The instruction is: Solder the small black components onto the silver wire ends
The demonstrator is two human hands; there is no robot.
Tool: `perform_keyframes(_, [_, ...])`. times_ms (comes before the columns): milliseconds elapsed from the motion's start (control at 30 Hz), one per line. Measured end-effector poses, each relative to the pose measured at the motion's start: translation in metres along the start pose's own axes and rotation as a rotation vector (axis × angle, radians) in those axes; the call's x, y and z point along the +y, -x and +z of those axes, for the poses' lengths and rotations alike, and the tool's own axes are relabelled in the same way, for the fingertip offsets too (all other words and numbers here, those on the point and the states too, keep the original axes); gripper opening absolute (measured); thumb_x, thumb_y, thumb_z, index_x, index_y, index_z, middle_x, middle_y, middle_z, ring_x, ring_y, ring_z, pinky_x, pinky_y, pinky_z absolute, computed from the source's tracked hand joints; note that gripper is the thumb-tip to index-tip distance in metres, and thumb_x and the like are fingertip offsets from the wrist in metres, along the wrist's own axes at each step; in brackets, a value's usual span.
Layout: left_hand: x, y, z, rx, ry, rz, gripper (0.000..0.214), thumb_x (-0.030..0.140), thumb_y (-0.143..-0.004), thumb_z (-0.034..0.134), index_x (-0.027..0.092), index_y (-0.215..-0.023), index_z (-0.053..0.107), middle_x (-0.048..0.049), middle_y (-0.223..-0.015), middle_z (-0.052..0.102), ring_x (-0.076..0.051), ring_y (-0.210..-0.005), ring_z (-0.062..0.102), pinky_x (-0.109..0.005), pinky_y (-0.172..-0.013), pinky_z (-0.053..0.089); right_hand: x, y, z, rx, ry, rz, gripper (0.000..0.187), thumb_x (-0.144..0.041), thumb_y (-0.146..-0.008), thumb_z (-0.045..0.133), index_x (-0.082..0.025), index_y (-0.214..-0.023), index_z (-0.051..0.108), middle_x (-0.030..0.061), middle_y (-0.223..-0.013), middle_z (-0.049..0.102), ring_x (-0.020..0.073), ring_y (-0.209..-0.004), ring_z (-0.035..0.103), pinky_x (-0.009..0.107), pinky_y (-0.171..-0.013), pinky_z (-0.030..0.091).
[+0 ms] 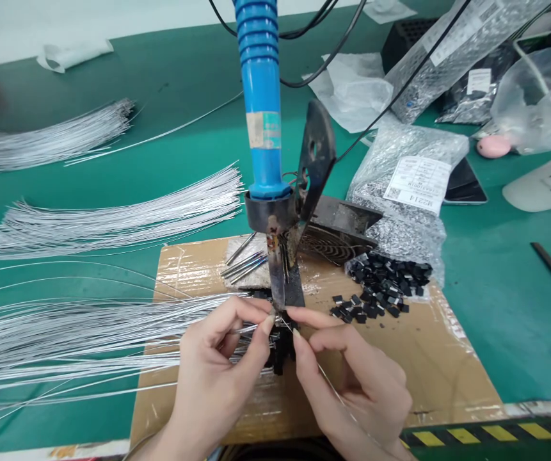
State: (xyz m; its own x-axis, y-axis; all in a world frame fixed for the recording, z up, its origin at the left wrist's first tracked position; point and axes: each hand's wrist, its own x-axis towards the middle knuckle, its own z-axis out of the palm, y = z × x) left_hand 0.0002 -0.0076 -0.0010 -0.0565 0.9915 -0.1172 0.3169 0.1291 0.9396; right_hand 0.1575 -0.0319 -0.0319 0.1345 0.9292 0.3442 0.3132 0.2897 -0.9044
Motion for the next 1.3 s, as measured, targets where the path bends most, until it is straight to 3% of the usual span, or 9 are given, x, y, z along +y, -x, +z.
perform_keyframes(500, [-0.0013,-0.0003,0.0011,0.001,0.002,-0.011,0.012,0.016,-0.089,0.073,0.023,-0.079,0.074,0.0017,-0.085,0.078,-0.011,-0.075,0.073,-0.013,-0.066,0.055,0.0012,-0.0002,0.0011,0.026,-0.006,-0.039,0.017,-0.003,-0.087,0.071,-0.018,-0.083,0.066,0.0075,-0.099,0.085,0.0136,-0.080,0.083,0.015,-0.079,0.063])
perform_keyframes(1300, [-0.0025,0.0030,0.0012,-0.004,-0.024,0.023,0.014,0.015,-0.091,0.071,0.023,-0.080,0.073,0.0011,-0.086,0.077,-0.013,-0.079,0.075,-0.017,-0.067,0.056,-0.0018,-0.0002,0.0022,0.026,0.026,-0.002,0.018,-0.004,-0.090,0.070,-0.021,-0.084,0.068,0.0059,-0.097,0.085,0.0175,-0.083,0.083,0.021,-0.078,0.067])
